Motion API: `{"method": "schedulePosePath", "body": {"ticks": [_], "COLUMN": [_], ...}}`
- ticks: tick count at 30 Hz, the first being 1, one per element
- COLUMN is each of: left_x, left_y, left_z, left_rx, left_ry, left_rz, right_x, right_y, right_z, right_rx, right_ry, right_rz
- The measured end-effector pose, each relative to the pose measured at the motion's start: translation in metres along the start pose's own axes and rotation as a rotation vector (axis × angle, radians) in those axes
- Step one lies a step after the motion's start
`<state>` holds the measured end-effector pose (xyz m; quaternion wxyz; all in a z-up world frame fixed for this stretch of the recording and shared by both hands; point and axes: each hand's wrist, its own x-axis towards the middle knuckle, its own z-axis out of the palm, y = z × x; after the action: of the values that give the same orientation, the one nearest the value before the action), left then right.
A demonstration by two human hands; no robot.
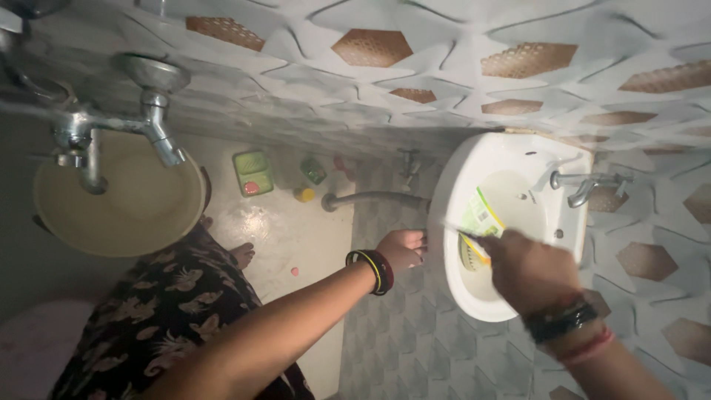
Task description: The person cleans a small corner-mounted sink by scrubbing the ceramic surface with a green-bristled brush and detergent.
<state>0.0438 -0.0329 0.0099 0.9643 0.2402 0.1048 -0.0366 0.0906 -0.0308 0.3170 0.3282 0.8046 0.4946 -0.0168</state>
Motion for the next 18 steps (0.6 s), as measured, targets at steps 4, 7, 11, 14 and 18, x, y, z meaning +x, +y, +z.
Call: {"method": "schedulePosePath", "body": {"ticks": [4,7,11,14,18], "left_x": [0.009,0.018,0.022,0.017,0.016], "left_y": [-0.011,-0.019,-0.019,-0.013,-0.013], "left_z": [-0.004,-0.008,-0.009,-0.007,-0.004], "left_rx": [-0.076,-0.091,-0.121,-0.07,-0.019], "left_ry": [0.01,-0.062,0.039,-0.037,0.041], "left_rz": [0.002,0.024,-0.059,0.022,-0.019], "right_x": [0.007,0.023,0.007,-0.009,0.014], "right_y": [0.003,0.014,0.002,-0.007,-0.002], "right_z": [-0.003,-0.008,-0.002,-0.002,-0.009], "right_rx": [-0.047,0.01,-0.077,-0.011,-0.052], "right_ry": [-0.075,0.0,-0.13,-0.13,-0.153], "right_rz": [-0.035,-0.015,0.002,-0.11,0.017]}}
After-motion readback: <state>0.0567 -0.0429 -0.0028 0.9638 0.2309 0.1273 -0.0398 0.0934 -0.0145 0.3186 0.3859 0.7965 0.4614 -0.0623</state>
